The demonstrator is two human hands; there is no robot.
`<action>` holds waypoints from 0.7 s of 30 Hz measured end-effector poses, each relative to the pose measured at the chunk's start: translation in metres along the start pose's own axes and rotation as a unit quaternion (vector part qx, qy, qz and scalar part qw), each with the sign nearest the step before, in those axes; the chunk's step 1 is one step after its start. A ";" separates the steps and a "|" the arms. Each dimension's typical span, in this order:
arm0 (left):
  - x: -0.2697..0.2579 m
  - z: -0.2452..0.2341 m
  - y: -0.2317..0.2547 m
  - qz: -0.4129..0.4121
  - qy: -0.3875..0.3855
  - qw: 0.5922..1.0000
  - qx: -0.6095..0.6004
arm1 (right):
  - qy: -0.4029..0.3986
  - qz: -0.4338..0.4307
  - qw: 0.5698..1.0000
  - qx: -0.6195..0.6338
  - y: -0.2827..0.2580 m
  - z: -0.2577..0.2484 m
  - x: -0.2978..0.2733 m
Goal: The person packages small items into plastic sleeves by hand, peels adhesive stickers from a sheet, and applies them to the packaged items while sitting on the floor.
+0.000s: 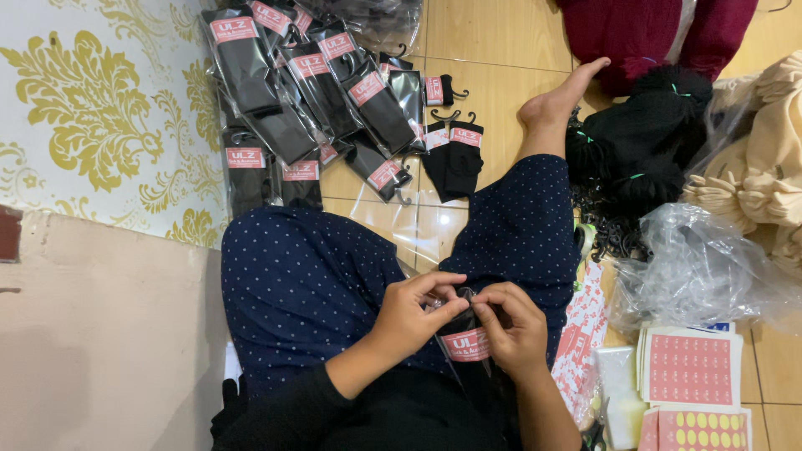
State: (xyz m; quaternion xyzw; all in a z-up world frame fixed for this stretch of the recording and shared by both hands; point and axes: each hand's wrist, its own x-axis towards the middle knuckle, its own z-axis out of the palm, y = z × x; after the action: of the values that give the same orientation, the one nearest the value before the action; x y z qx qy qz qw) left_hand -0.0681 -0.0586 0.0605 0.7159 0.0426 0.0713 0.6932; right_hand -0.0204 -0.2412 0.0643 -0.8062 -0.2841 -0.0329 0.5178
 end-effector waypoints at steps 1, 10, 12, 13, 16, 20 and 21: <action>0.003 -0.002 -0.003 -0.002 0.001 1.000 0.000 | -0.001 0.001 1.000 0.001 -0.003 0.000 0.000; 0.041 -0.055 -0.027 -0.024 0.244 0.917 -0.314 | -0.106 0.111 0.988 -0.027 0.016 -0.044 -0.011; 0.042 -0.069 -0.008 -0.020 0.217 0.957 -0.191 | -0.078 0.093 0.992 0.042 0.017 -0.057 -0.012; 0.046 -0.069 -0.011 -0.020 0.218 0.957 -0.190 | -0.079 0.093 0.992 0.042 0.025 -0.064 -0.016; 0.047 -0.058 -0.004 -0.018 0.231 0.954 -0.189 | -0.041 -0.026 0.922 0.385 0.031 -0.074 -0.023; 0.021 -0.003 0.036 0.294 -0.031 0.945 0.142 | -0.019 0.009 0.836 0.548 -0.003 -0.068 -0.005; 0.010 0.011 0.042 0.304 -0.156 0.933 0.113 | -0.054 -0.025 0.827 0.559 -0.011 -0.065 -0.002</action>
State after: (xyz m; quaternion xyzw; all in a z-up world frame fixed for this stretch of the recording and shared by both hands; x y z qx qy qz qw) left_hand -0.0580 -0.0698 0.1028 0.7704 -0.2779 0.1605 0.5510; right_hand -0.0116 -0.2938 0.1023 -0.3718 -0.3016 0.1621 0.8629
